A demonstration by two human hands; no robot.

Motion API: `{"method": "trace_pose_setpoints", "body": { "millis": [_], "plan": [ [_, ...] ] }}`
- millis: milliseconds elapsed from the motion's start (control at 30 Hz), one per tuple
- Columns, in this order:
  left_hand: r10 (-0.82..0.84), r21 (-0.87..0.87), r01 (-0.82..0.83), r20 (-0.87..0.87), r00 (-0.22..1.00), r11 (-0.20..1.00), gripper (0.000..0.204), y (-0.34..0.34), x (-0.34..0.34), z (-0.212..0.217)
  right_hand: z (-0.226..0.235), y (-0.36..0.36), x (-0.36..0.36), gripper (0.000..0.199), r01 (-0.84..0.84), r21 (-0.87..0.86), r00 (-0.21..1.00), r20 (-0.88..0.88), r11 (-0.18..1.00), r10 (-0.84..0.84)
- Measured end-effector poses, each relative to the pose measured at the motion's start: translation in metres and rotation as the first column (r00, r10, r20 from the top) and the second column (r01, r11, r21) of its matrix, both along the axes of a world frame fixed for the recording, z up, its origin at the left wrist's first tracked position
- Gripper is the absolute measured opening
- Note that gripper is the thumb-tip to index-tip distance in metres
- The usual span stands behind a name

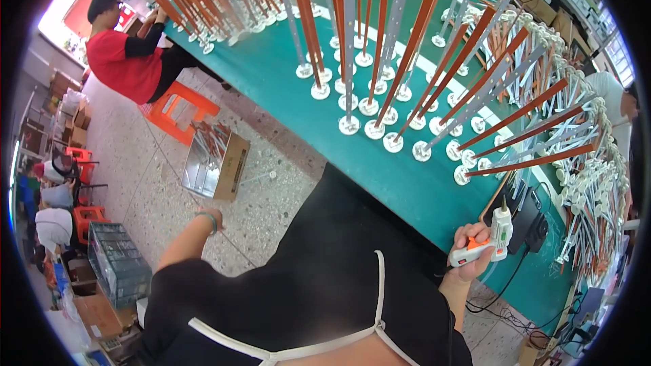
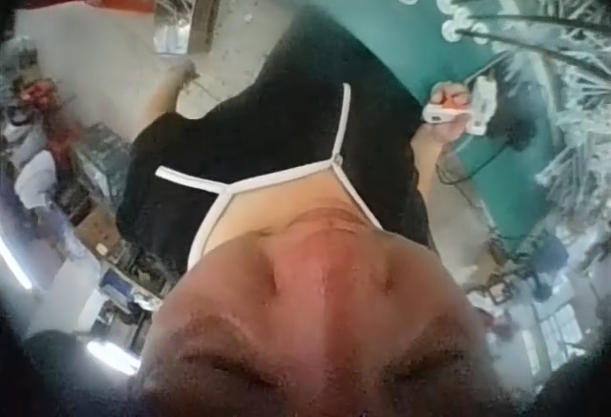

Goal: Assembling LED light components by using a hot glue gun to attach LED strips to circular plastic bases.

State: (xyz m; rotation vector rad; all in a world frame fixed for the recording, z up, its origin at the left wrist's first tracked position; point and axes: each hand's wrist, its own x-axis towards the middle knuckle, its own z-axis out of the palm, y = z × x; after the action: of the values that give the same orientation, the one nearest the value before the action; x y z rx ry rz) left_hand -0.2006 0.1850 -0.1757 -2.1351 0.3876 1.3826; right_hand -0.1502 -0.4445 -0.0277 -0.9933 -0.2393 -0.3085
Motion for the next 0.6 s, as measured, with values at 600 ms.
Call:
{"method": "trace_pose_setpoints", "body": {
  "millis": [600],
  "plan": [
    [0.96,-0.952,0.144,0.256,-0.112,0.27,0.025,-0.043,0.27,0.179,0.005,0.009,-0.004,0.038,0.053,-0.042,0.998,-0.022,0.998,-0.054]
  ]
}}
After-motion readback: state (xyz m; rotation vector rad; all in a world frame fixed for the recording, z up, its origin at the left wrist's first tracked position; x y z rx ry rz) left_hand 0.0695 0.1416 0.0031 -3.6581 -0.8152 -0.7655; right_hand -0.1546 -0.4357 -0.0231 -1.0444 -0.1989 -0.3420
